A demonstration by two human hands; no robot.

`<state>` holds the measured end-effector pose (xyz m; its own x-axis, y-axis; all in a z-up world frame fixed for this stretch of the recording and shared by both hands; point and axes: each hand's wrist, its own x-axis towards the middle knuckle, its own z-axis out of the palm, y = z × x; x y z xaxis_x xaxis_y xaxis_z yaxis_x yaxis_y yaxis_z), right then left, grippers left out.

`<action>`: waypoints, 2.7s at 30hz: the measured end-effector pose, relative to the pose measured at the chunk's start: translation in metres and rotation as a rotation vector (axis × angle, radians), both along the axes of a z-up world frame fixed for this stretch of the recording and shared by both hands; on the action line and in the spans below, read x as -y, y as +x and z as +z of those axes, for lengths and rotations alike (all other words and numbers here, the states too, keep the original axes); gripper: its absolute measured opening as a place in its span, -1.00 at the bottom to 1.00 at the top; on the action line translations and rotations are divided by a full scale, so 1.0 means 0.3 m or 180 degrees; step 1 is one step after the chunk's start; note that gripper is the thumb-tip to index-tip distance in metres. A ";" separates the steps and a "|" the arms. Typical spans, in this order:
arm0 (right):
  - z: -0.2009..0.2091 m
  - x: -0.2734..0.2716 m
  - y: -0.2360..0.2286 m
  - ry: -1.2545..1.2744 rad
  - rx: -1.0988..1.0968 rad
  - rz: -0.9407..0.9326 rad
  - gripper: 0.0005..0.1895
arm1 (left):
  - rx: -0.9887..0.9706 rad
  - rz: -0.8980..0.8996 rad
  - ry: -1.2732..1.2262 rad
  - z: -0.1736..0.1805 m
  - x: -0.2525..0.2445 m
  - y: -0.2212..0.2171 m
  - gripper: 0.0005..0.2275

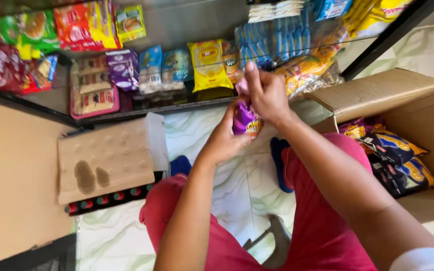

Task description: Wiping and stocking bags of snacks onto store shelves from a cardboard box.

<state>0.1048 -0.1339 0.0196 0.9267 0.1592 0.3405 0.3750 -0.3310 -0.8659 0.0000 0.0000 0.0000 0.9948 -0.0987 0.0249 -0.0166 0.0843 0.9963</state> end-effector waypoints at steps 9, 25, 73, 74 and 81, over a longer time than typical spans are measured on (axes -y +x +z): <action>0.020 -0.001 0.137 0.1374 -0.1496 0.0030 -0.35 | -0.0297 0.0241 0.0268 -0.068 -0.088 0.026 -0.26; 0.130 -0.068 -0.020 0.0116 -0.0165 0.0310 -0.48 | -0.0226 0.0200 0.0444 0.003 -0.052 0.012 -0.33; -0.100 0.090 0.214 0.0341 -0.0369 -0.0056 -0.58 | 0.0204 0.1210 -0.0118 0.046 -0.250 -0.070 -0.31; -0.078 0.080 0.144 0.0353 -0.0327 -0.0024 -0.58 | 0.0250 0.1238 -0.0112 0.082 -0.262 -0.072 -0.31; 0.218 -0.191 -0.181 -0.0196 0.0721 0.1943 -0.34 | 0.0070 0.2173 -0.0821 0.247 -0.438 -0.002 -0.22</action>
